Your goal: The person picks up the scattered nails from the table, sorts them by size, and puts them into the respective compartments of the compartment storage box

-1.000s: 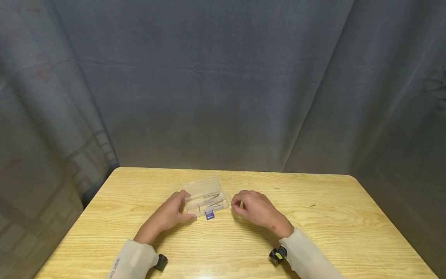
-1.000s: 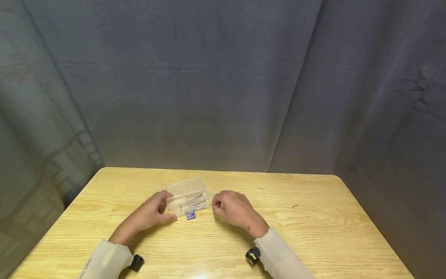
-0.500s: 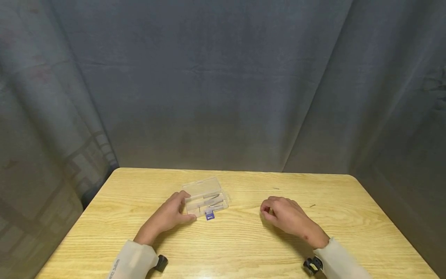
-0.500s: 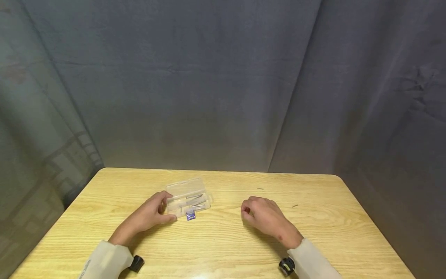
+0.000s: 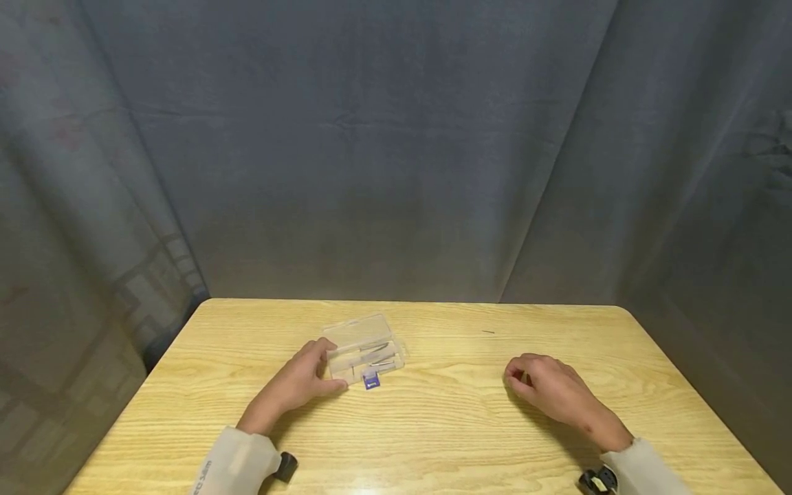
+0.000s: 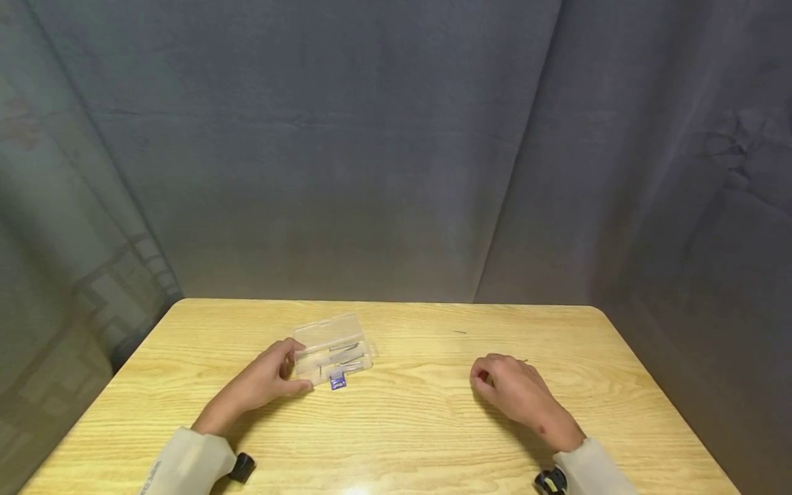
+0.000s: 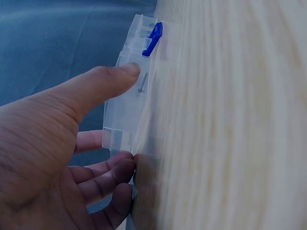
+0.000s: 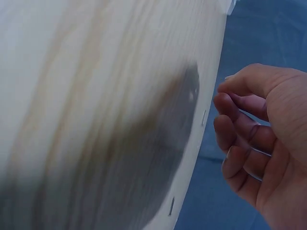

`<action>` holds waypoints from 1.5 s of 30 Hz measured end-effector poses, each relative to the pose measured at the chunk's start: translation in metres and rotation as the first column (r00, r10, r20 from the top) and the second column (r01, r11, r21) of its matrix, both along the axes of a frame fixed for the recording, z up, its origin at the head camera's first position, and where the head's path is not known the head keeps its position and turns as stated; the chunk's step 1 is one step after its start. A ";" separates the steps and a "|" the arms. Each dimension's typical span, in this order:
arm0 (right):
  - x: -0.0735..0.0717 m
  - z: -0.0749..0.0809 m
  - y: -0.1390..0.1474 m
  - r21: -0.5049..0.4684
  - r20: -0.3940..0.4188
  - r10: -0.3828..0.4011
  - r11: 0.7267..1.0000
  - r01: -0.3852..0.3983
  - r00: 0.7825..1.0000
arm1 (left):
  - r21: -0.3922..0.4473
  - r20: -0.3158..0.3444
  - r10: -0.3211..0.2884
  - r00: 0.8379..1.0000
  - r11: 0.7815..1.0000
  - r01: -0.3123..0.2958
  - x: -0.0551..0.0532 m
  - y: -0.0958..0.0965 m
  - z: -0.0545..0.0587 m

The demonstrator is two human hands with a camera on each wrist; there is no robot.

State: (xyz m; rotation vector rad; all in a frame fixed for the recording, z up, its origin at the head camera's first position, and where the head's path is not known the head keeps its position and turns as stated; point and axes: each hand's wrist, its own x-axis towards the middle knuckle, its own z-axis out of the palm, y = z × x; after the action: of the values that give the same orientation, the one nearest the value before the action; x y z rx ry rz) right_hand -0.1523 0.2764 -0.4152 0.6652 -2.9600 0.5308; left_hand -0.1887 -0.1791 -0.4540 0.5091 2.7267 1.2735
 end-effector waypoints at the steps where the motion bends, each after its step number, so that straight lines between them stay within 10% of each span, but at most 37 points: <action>1: 0.001 0.000 0.003 0.002 0.002 -0.008 1.000 0.008 1.000 | 0.001 0.003 0.000 1.000 1.000 0.000 0.000 0.000 0.000; 16: -0.002 0.000 0.048 0.024 0.057 -0.141 0.990 0.139 0.988 | 0.000 0.004 -0.001 1.000 1.000 0.001 0.000 0.000 0.000; 45: -0.029 -0.012 0.084 0.196 -0.105 -0.171 0.962 0.189 0.980 | 0.001 0.010 0.023 1.000 1.000 -0.023 0.000 0.001 -0.001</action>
State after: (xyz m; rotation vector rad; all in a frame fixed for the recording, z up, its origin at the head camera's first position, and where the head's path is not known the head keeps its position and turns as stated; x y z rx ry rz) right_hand -0.1809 0.3602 -0.4268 0.4133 -2.9757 0.1793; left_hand -0.1890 -0.1782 -0.4549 0.4718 2.7322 1.2791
